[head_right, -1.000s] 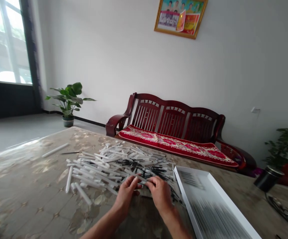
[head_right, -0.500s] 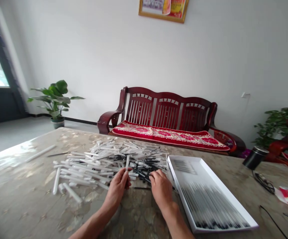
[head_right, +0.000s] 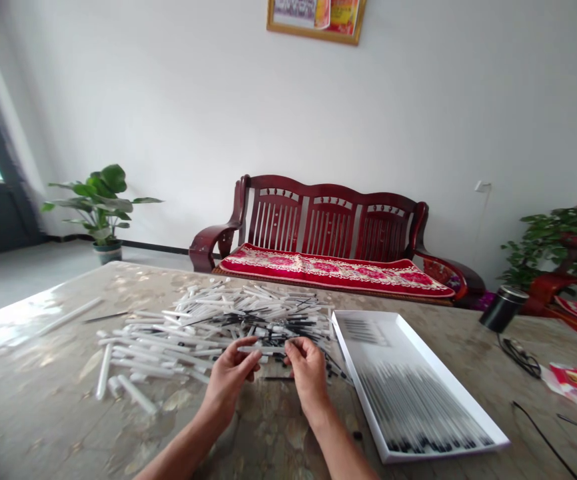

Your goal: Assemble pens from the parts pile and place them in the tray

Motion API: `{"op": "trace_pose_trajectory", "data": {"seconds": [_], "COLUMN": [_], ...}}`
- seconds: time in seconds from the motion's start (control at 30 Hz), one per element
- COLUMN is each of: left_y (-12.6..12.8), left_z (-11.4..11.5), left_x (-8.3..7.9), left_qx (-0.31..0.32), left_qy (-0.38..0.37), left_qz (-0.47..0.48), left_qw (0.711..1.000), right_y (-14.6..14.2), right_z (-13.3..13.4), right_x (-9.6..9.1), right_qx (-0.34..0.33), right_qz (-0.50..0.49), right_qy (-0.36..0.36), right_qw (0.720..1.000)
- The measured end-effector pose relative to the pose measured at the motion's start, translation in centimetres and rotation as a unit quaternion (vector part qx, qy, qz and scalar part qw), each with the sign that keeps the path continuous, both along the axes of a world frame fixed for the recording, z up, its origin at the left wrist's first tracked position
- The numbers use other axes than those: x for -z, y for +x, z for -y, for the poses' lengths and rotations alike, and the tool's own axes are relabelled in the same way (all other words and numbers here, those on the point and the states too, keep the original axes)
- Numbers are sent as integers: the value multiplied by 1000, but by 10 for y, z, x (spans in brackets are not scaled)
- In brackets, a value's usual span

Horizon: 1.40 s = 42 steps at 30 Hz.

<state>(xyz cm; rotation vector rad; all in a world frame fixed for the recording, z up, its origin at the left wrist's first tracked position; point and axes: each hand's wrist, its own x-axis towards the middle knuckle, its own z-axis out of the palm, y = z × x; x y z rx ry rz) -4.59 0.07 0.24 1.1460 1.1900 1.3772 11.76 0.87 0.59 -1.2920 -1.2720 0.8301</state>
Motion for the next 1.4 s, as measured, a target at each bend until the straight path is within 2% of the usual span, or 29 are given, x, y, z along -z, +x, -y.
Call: {"op": "trace_pose_trajectory", "data": {"seconds": [0.07, 0.17, 0.23, 0.3, 0.4, 0.5, 0.6, 0.7, 0.87, 1.03, 1.17, 1.4], "left_y": [4, 8, 10, 11, 10, 9, 10, 9, 2, -3, -4, -8], "left_z": [-1, 1, 2, 2, -1, -5, -6, -6, -9, -11, -11, -11], "left_x": [1, -1, -2, -2, -2, -1, 0, 0, -3, -11, -15, -14], "left_qx": [-6, 21, 27, 0, -52, -81, -88, -95, -119, -137, -147, -144], "left_qy": [-36, -76, -91, -98, -110, -123, -123, -116, -108, -107, -104, -97], "left_qz": [128, 211, 230, 260, 302, 315, 324, 332, 348, 373, 381, 396], "left_qw": [991, 974, 969, 961, 945, 938, 934, 931, 923, 912, 907, 902], "right_y": [-5, -14, -15, -12, -5, -2, -5, -5, 7, 22, 26, 24], "right_z": [0, 0, -1, -2, -2, -1, -2, -4, -6, -2, 5, 11], "right_x": [2, 6, 7, 7, 4, 3, 4, 8, 13, 15, 15, 16], "right_qx": [14, -4, -29, -25, 31, 60, 72, 88, 109, 119, 104, 70], "right_qz": [-46, -47, 3, 106, 312, 462, 527, 543, 515, 406, 320, 293], "right_qy": [-9, -2, 15, 52, 91, 73, 60, 65, 102, 162, 182, 185], "right_qw": [999, 999, 999, 993, 945, 882, 845, 832, 844, 892, 924, 935]}}
